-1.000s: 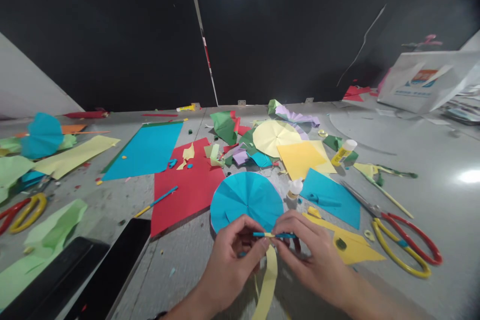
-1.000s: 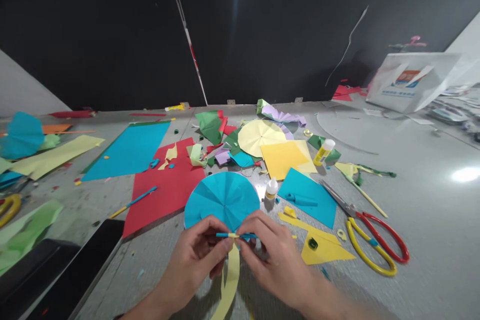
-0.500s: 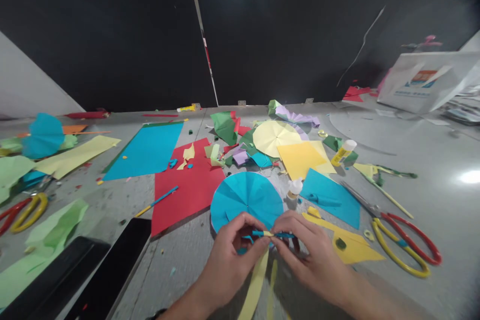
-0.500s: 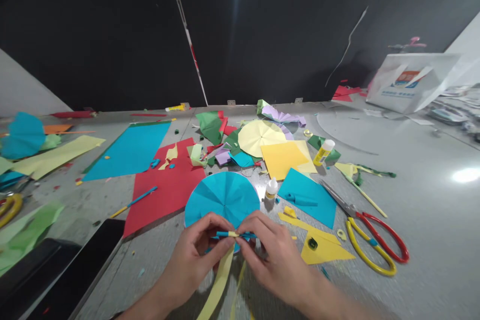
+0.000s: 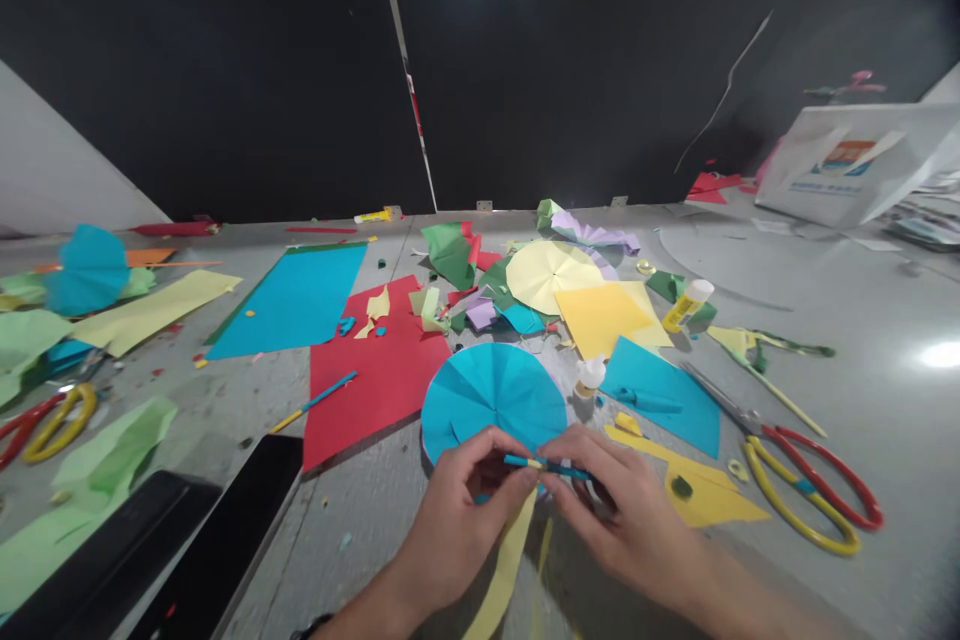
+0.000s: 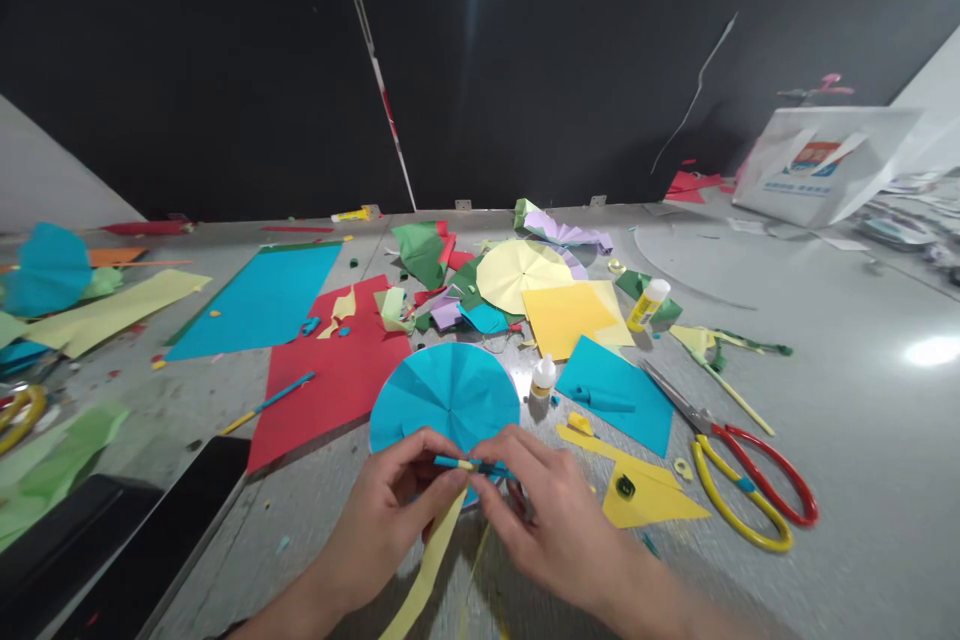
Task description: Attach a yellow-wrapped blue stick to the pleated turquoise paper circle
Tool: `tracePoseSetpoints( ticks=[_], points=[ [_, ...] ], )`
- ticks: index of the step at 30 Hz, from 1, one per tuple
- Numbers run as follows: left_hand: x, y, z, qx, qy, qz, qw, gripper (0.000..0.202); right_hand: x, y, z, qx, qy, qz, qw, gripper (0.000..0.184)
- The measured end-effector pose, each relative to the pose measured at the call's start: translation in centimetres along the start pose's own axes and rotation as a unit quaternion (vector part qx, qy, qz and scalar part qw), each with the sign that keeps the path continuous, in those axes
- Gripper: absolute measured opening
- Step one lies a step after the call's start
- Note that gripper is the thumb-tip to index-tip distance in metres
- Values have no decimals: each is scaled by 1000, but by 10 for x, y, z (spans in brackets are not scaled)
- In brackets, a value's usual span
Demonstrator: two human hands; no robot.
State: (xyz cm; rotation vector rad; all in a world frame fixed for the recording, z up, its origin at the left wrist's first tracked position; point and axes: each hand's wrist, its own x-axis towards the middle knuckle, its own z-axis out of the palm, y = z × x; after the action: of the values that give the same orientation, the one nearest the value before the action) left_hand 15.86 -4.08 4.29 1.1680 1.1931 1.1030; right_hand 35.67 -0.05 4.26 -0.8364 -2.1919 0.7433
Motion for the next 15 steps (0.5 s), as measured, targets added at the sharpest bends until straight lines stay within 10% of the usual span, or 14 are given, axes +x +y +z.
tracePoseSetpoints(
  ticks=[15],
  points=[
    [1, -1, -1, 22, 30, -8, 999, 25, 11, 11, -9, -72, 107, -28, 991, 10]
  ],
)
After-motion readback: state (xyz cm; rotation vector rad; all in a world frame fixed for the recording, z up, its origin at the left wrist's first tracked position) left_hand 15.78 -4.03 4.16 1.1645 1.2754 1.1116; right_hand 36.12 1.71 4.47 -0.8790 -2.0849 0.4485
